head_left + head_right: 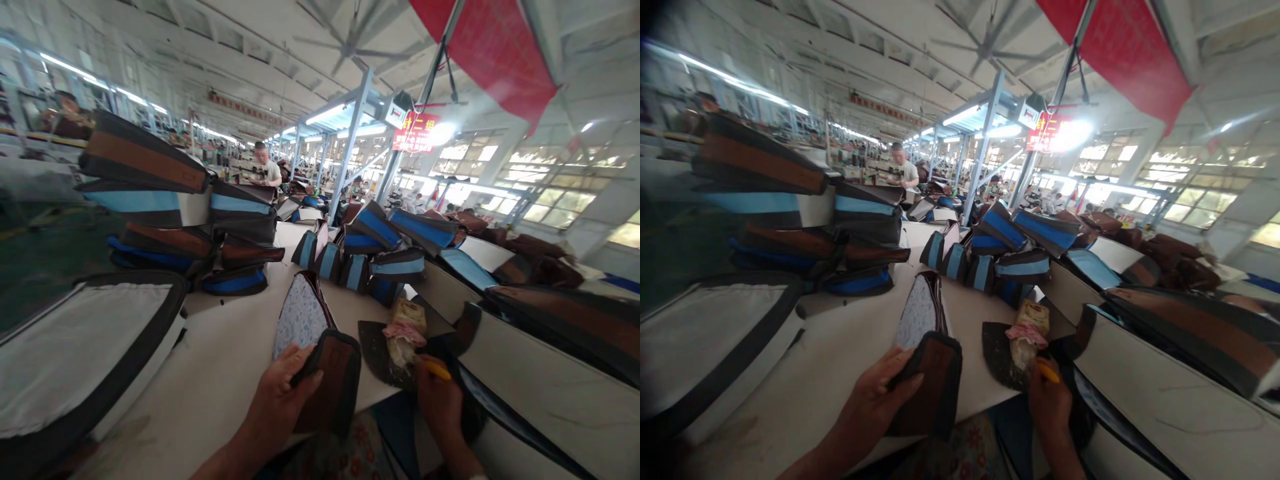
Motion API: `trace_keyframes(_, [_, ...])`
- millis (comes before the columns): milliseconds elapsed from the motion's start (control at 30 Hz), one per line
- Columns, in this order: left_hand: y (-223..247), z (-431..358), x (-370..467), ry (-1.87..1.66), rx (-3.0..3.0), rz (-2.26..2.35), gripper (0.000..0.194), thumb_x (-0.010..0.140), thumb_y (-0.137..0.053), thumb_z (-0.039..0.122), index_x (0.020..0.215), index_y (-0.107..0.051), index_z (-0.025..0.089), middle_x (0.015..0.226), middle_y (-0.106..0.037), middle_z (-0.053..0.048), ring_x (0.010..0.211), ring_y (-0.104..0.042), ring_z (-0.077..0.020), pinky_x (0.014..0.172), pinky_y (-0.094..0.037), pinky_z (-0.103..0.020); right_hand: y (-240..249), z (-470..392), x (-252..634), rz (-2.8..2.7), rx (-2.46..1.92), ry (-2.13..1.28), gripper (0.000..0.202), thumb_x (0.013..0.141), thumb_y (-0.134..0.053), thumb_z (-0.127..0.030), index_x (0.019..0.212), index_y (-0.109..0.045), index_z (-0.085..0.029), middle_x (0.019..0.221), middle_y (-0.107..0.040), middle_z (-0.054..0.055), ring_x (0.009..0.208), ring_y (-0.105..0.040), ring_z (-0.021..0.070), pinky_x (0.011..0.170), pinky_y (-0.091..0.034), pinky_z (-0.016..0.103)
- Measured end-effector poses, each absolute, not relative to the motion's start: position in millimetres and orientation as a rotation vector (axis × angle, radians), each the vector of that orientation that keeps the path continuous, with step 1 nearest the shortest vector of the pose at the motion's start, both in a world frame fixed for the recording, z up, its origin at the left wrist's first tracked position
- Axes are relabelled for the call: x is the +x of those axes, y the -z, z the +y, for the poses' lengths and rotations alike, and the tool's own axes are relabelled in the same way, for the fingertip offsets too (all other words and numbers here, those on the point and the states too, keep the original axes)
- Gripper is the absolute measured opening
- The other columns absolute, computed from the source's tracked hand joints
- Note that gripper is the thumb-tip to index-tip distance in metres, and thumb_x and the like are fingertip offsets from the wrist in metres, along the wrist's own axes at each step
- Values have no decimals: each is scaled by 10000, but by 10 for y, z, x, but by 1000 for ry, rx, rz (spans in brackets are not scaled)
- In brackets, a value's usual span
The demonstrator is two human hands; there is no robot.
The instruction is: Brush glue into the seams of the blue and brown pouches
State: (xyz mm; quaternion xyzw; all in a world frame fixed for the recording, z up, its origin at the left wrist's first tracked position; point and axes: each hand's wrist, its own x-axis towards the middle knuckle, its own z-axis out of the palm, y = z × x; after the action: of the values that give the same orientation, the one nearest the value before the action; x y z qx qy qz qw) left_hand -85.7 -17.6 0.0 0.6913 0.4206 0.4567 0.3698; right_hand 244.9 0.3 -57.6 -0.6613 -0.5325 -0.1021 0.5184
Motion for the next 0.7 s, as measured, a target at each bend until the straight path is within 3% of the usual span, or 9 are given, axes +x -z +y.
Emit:
trace_keyframes(100, [-2, -160, -804, -1153, 1772, 1038, 345, 911, -560, 390, 1195, -688, 242, 983, -659, -46, 1016, -596, -225, 960, -465, -330, 43, -225, 2149, -1266, -1478, 161, 422, 949, -503, -544, 1012, -641, -150, 761, -694, 64, 550, -643, 172, 501, -534, 267])
trace_keyframes(267, [6, -167, -667, -1088, 1746, 1090, 424, 875, -590, 417, 1263, -655, 258, 1156, -677, -56, 1186, -545, -279, 1087, -385, -415, -727, -569, 1535, -1455, -1041, -32, 102, 924, -616, -278, 979, -658, -203, 829, -681, 34, 572, -618, 131, 507, -512, 242])
trace_keyframes(433, [32, -188, -602, -1162, 1760, 1020, 330, 881, -605, 384, 1194, -687, 322, 1091, -689, -10, 1066, -596, -227, 956, -477, -319, -783, -569, 1230, -1776, -921, 186, 100, 928, -561, -164, 989, -625, -211, 797, -690, 16, 701, -669, 162, 727, -554, 315])
trace_keyframes(700, [-69, -225, -602, -1101, 1707, 916, 321, 929, -547, 388, 1207, -682, 302, 1007, -665, -7, 1002, -583, -204, 939, -446, -307, -772, -683, 1479, -1853, -1027, 503, 66, 936, -550, -163, 974, -594, -195, 784, -669, 24, 662, -656, 142, 634, -527, 255])
